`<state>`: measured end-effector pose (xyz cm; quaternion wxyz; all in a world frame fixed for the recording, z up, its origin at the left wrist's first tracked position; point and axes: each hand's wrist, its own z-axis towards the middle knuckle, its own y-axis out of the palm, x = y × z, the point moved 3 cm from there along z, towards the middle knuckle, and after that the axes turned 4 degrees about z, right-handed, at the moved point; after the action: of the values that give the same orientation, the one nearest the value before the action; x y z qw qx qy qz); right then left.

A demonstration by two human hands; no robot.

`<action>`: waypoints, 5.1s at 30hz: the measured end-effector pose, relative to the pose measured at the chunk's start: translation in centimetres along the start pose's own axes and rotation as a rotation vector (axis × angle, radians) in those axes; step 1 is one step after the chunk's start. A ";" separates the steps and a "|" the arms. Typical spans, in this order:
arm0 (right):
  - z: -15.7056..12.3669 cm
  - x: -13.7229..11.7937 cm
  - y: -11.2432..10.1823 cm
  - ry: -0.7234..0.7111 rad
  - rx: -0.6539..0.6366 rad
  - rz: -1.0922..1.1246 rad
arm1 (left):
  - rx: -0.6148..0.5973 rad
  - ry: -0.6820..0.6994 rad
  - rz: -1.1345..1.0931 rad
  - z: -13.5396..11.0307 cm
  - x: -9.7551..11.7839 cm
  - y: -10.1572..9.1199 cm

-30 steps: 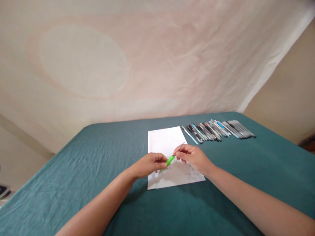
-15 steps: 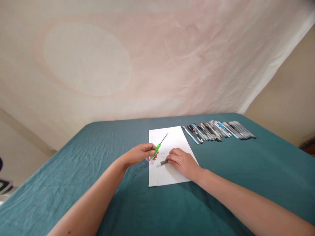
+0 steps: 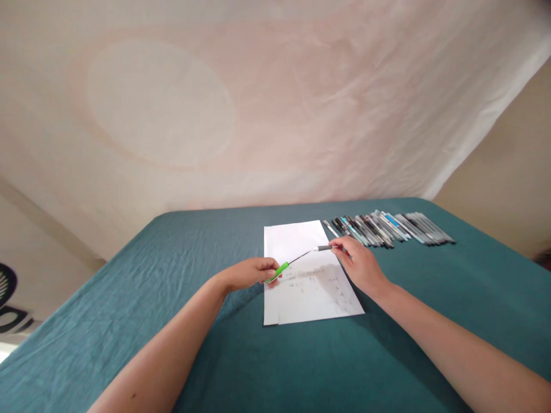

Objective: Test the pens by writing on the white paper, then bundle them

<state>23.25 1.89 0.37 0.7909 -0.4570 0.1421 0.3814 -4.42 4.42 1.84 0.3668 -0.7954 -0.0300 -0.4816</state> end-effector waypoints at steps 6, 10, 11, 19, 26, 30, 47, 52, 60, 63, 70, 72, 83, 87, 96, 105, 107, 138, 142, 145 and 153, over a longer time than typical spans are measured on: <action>-0.1 -0.2 0.4 -0.035 -0.028 -0.004 | -0.010 -0.005 0.025 0.1 -0.2 0.1; -0.2 -0.8 0.4 -0.075 -0.038 0.003 | -0.011 -0.024 0.055 0.1 -0.1 0.1; -0.2 -1.0 0.5 -0.097 -0.042 0.009 | -0.008 -0.030 0.072 0.1 0.0 0.0; -1.1 -3.0 1.9 -0.188 -0.131 0.087 | -0.038 0.027 0.012 0.1 1.6 0.6; -1.3 -3.4 1.9 -0.164 -0.122 0.153 | -0.047 -0.003 -0.137 0.5 1.1 1.3; -1.3 -3.5 2.0 -0.151 -0.148 0.170 | -0.024 -0.004 -0.224 0.5 1.2 1.3; -1.6 -2.8 2.5 -0.154 -0.236 0.048 | 0.040 -0.079 -0.297 0.9 1.3 1.7; -1.7 -2.7 2.6 -0.122 -0.257 0.015 | 0.043 -0.082 -0.343 1.0 1.3 1.8; -1.7 -2.9 2.8 -0.153 -0.287 -0.020 | 0.039 -0.096 -0.341 1.2 0.5 1.9; -1.8 -2.8 2.8 -0.115 -0.267 -0.002 | 0.039 -0.102 -0.331 1.1 0.6 1.9; -1.8 -3.0 2.7 -0.125 -0.310 -0.016 | 0.039 -0.086 -0.328 1.0 0.8 1.9; -1.8 -2.9 2.6 -0.095 -0.299 -0.016 | 0.039 -0.080 -0.328 1.1 0.8 1.9; -1.8 -2.9 2.8 -0.098 -0.300 -0.065 | 0.040 -0.072 -0.332 1.1 0.3 2.0; -1.9 -3.1 2.8 -0.183 -0.324 -0.141 | 0.038 -0.086 -0.328 1.2 0.2 2.0; -1.9 -3.3 2.8 -0.269 -0.259 -0.192 | 0.047 -0.074 -0.350 1.3 0.4 2.0; -1.9 -3.0 2.7 -0.226 -0.240 -0.202 | 0.109 -0.073 -0.367 1.4 0.5 2.1; -1.9 -3.2 2.7 -0.262 -0.217 -0.218 | 0.097 -0.072 -0.413 1.4 0.6 2.1; -2.3 -2.6 2.9 -0.080 -0.317 0.023 | 0.242 0.135 -1.565 0.2 1.8 -0.4; -2.4 -2.3 3.3 -0.068 -0.320 0.015 | 0.276 0.132 -1.639 -0.2 1.7 -0.5; -2.4 -2.2 3.4 -0.065 -0.324 0.007 | 0.289 0.142 -1.669 -0.3 1.7 -0.4; -2.4 -2.3 3.4 -0.064 -0.324 -0.008 | 0.279 0.165 -1.664 -0.4 2.3 -0.5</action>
<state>19.54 -0.21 -1.75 0.7125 -0.5668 0.0516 0.4103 -3.66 3.87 4.02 -0.0111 -0.4239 -0.6378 -0.6429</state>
